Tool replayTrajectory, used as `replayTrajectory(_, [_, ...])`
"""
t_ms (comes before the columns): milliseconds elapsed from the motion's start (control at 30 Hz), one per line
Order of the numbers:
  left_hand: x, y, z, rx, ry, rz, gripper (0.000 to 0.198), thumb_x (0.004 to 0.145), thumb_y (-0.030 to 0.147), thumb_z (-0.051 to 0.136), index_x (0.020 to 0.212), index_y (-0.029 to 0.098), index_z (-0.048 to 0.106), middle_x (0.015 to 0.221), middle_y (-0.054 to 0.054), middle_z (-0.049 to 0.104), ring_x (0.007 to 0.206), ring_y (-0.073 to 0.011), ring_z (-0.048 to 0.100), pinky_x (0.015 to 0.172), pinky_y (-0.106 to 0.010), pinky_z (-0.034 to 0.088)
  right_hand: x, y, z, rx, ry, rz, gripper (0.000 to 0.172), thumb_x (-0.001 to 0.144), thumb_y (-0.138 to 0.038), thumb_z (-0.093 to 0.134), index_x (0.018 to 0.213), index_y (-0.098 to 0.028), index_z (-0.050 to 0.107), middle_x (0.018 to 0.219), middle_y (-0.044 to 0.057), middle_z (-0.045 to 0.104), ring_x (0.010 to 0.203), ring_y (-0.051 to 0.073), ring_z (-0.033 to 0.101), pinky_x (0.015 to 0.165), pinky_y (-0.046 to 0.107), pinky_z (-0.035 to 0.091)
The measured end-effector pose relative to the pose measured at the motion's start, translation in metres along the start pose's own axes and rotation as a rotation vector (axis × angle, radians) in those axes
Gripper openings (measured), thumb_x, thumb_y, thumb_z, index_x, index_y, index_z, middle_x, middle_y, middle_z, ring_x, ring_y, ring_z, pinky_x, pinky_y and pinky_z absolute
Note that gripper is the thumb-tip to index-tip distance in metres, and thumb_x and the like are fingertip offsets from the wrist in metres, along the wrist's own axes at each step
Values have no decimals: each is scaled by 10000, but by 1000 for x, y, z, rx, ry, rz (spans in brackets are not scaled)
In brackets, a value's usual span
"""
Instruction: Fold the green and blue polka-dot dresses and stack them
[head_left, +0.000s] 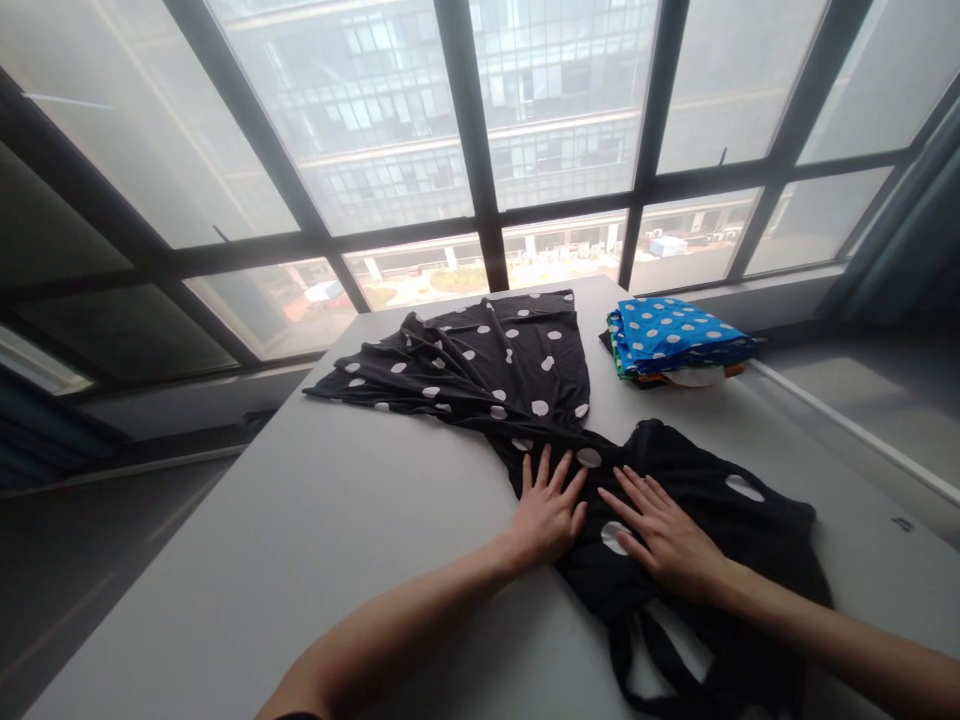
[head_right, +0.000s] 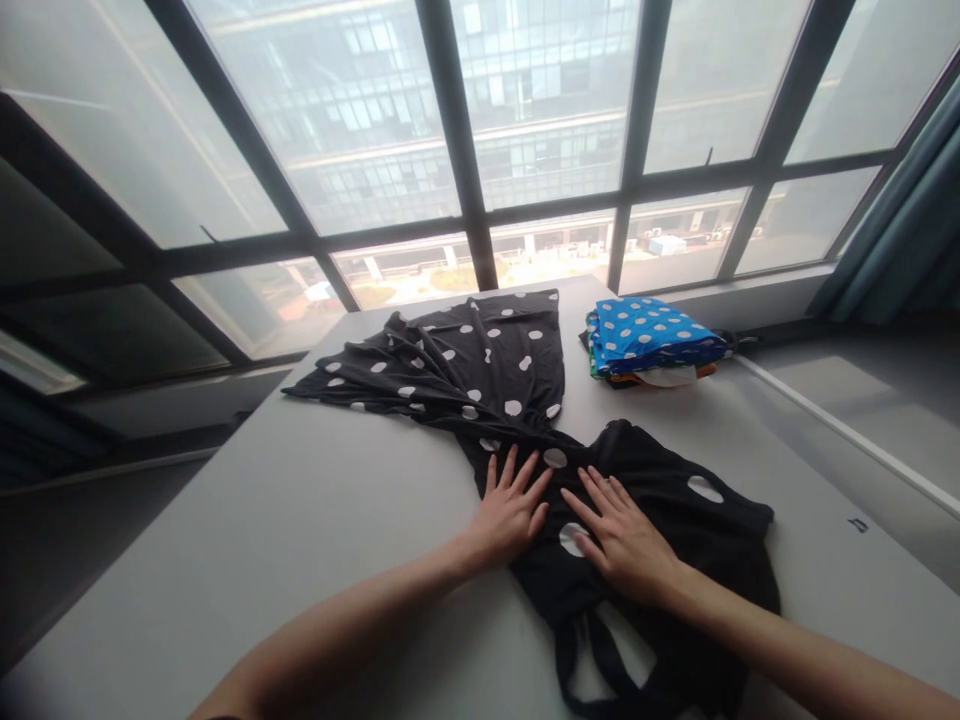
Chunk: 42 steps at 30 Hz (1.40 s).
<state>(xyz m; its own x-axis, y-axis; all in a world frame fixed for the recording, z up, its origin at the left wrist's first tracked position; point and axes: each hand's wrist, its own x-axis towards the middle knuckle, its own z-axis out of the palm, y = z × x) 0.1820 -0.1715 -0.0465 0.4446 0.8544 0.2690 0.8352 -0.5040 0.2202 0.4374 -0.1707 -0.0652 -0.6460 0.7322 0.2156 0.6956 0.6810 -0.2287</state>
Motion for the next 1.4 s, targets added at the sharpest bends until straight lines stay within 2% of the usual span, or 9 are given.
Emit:
replayTrajectory(100, [-2,15,-6,-108,-31,48,622,978,424,622,1568,299,468,1693,-107,342,1593,-416,150,1212,-755,182,-14,32,-22,63,-89,-59,600,1042,-437,521,1619,-386,367,1724,37,225,1588,290,225,1267,565,251])
replayTrajectory(167, [7,0,-20,-152,23,83,528,1004,348,579,1524,293,508,1657,-78,414,1580,-323,254,1257,-640,230,-23,51,-33,91,-128,-45,595,1032,-431,538,1607,-388,393,1719,31,235,1588,295,222,1269,575,245])
replayTrajectory(333, [29,-123,-68,-46,313,-259,392,1003,169,453,1344,204,643,1481,-87,610,1482,-230,441,1264,-447,304,-39,65,-43,127,-149,72,540,965,-298,558,1504,-323,583,1666,48,386,1560,303,311,1265,588,271])
replayTrajectory(433, [33,-198,-92,94,196,-465,426,989,130,421,1342,179,655,1498,-92,603,1481,-251,448,1258,-470,303,-29,45,-33,98,45,260,484,970,-292,500,1422,-241,666,1599,96,496,1521,325,393,1242,575,343])
replayTrajectory(533, [50,-237,-106,123,104,-468,360,974,156,481,1233,196,728,1458,-70,644,1413,-254,528,1243,-445,332,-1,12,-16,44,219,376,539,1019,-349,425,1524,-210,552,1613,137,467,1528,346,370,1217,599,363])
replayTrajectory(733, [121,-252,-95,103,12,-402,285,979,236,547,1157,217,768,1439,-44,661,1317,-221,594,1188,-322,392,35,-30,22,-107,312,370,718,1049,-373,370,1700,-218,110,1719,169,244,1592,342,206,1222,665,264])
replayTrajectory(900, [132,-273,-76,77,-18,-497,413,1023,274,467,1392,222,646,1597,-84,508,1484,-296,412,1242,-591,260,20,-18,36,-186,287,321,798,1046,-387,402,1703,-202,-12,1735,167,188,1597,325,191,1253,589,260])
replayTrajectory(1167, [79,-297,-72,65,-66,-708,541,1061,458,367,1578,327,453,1714,-33,315,1586,-351,197,1226,-733,78,18,10,26,-170,102,242,652,1044,-390,436,1652,-176,336,1728,143,214,1595,296,206,1270,523,279])
replayTrajectory(1400, [-33,-257,-85,166,15,-1002,581,1057,496,305,1605,343,426,1728,-44,275,1589,-387,181,1217,-745,107,27,50,13,-92,12,-19,635,1051,-390,431,1659,-243,322,1731,93,208,1580,283,253,1270,533,291])
